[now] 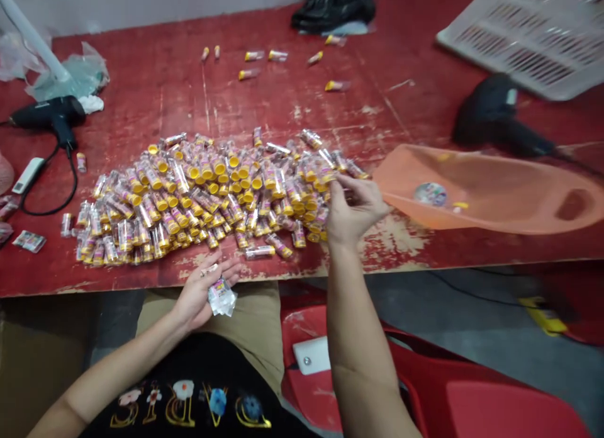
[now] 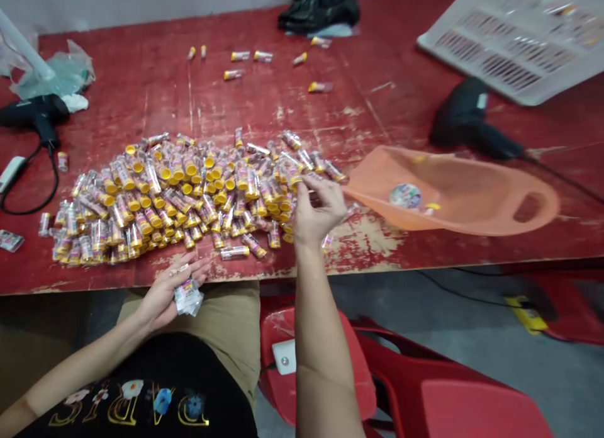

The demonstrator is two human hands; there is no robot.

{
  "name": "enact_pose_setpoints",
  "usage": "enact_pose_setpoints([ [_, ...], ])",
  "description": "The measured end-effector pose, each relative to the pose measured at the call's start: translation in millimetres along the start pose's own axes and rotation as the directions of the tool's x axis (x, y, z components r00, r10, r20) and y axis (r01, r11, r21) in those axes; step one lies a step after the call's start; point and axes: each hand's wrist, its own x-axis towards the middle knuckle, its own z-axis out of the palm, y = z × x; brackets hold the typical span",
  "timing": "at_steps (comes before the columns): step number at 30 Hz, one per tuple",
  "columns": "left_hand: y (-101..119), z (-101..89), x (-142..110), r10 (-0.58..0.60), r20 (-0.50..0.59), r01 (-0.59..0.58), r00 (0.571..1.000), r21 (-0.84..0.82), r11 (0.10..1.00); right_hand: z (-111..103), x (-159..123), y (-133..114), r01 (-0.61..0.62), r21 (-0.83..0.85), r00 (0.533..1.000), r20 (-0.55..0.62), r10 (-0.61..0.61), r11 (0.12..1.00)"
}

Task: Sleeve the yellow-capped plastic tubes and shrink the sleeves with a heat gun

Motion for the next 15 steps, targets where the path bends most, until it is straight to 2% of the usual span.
enact_pose_setpoints([
  [2, 0.9, -2.3, 0.2, 0.042, 0.025, -0.043, 0.999, 0.035, 0.998, 4.1, 14.5, 10.9, -0.004, 0.006, 0.982, 0.188, 0.003, 1.000],
  [4, 3.1, -4.3, 3.4, 0.083, 0.035, -0.085, 0.996, 0.093, 0.992, 3.1, 23.2, 20.1, -0.036, -0.006, 0.954, 0.297, 0.036, 0.999],
  [7, 7.7, -4.5, 12.4, 0.111, 0.003, -0.110, 0.994, 0.195, 0.975, -1.2, 44.6, 35.6, -0.097, -0.170, 0.949, 0.280, 0.142, 0.981],
  [9, 10.4, -2.7, 18.2, 0.116, -0.016, -0.108, 0.993, 0.248, 0.963, 2.0, 73.1, 46.7, -0.102, -0.291, 0.945, 0.270, 0.183, 0.951],
  [12, 12.8, -1.9, 22.0, 0.115, -0.005, -0.106, 0.993, 0.344, 0.933, 26.6, 136.2, 61.3, -0.066, -0.364, 0.940, 0.289, 0.180, 0.929],
  [15, 15.1, -12.8, 19.7, 0.147, -0.033, -0.113, 0.989, 0.481, 0.869, 74.4, 208.0, 73.6, -0.008, -0.411, 0.922, 0.350, 0.165, 0.912],
])
